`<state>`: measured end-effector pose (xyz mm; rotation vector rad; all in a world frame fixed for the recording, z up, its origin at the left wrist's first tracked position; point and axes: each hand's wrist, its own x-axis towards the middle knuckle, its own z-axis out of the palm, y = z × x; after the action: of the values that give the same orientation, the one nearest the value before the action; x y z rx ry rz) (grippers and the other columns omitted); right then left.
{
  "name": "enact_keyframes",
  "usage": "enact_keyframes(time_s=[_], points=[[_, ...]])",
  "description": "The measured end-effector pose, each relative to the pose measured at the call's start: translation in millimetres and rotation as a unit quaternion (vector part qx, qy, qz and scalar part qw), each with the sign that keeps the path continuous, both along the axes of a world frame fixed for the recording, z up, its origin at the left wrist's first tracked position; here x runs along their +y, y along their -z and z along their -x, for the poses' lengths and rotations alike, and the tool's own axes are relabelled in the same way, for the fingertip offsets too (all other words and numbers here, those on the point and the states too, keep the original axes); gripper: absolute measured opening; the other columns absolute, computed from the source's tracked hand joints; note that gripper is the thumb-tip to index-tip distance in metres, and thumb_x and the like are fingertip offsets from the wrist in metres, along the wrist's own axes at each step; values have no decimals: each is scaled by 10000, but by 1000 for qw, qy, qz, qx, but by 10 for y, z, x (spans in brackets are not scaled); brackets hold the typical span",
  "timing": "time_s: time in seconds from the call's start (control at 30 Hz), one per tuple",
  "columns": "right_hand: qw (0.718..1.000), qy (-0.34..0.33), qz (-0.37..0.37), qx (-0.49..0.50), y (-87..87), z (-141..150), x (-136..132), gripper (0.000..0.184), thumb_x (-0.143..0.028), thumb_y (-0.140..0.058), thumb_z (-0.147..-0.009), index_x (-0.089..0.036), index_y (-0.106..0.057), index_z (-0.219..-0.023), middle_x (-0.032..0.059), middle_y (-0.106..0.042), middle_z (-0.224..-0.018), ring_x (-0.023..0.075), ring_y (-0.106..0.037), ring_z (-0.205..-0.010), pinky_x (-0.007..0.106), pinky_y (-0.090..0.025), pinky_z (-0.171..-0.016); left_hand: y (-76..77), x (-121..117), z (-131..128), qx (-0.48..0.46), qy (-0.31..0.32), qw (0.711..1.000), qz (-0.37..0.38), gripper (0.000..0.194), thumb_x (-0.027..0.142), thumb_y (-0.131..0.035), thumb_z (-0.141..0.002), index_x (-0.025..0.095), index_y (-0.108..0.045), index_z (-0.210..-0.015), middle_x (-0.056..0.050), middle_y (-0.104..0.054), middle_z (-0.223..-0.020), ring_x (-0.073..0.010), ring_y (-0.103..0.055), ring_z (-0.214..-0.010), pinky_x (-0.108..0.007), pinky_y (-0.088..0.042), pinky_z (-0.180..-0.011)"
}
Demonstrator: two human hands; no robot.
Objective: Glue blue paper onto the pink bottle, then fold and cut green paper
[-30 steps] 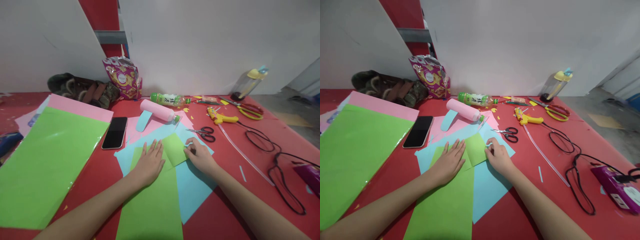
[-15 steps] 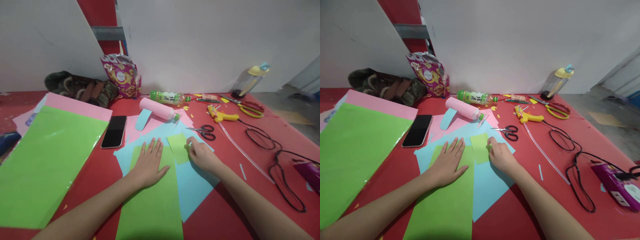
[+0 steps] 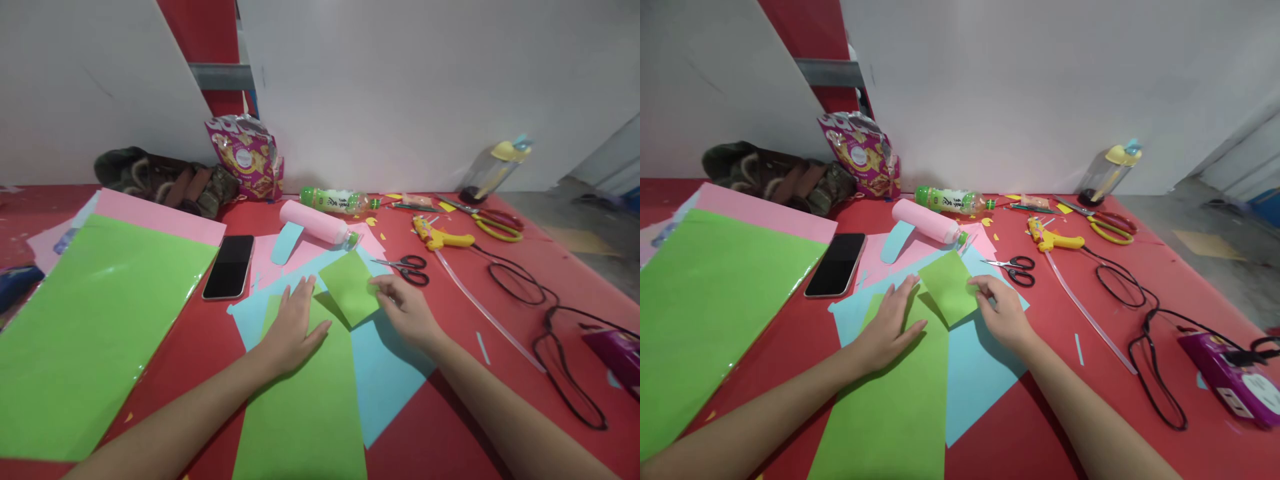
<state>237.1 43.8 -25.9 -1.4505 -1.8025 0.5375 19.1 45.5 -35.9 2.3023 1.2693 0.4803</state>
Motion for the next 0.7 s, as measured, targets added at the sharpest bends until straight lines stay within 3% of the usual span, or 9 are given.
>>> enact_keyframes(time_s=[0.13, 0.27, 0.33, 0.43, 0.57, 0.7], points=[[993, -96, 44, 47, -61, 42, -24, 164, -130, -412, -745, -168, -572, -754, 39, -594, -744, 126, -547, -668, 246, -432, -604, -71, -3, -6, -151, -77, 984, 47, 540, 362, -348, -813, 97, -206, -1262, -165, -399, -1259, -213, -359, -1172, -392, -277, -962], [980, -146, 101, 87, -125, 86, -53, 158, -154, -421, -751, -172, -577, -733, 40, -596, -745, 124, -548, -684, 254, -427, -624, -150, 0, -12, -208, -135, 959, 134, 409, 356, -401, -792, 140, -389, -1140, -54, -605, -829, -178, -567, -803, -304, -430, -716], [974, -127, 135, 131, -124, 92, -61, 123, -186, -445, -740, -176, -562, -775, 33, -584, -738, 121, -539, -666, 254, -425, -607, -164, 1, -12, -225, -131, 952, 164, 294, 351, -432, -776, 153, -486, -987, -18, -588, -707, -156, -558, -681, -268, -425, -638], [955, -91, 160, 233, -91, 79, -57, 173, -244, -487, -722, -190, -520, -883, 9, -546, -721, 106, -514, -609, 243, -419, -562, -164, 0, -16, -272, -140, 932, 194, 186, 346, -442, -771, 168, -490, -798, 21, -540, -614, -116, -509, -571, -220, -390, -547], [919, -71, 165, 350, -54, 52, -37, 217, -285, -466, -752, -205, -486, -953, -30, -501, -635, 86, -476, -534, 239, -400, -548, -181, -2, -31, -340, -172, 889, 254, 179, 362, -425, -778, 183, -429, -773, 81, -430, -494, -74, -419, -436, -179, -326, -441], [902, -82, 194, 376, -53, 55, -38, 206, -280, -482, -742, -209, -470, -935, -29, -542, -653, 81, -474, -526, 240, -384, -543, -198, -6, -49, -391, -186, 858, 277, 193, 378, -439, -768, 189, -400, -786, 90, -425, -503, -79, -460, -468, -186, -383, -484]])
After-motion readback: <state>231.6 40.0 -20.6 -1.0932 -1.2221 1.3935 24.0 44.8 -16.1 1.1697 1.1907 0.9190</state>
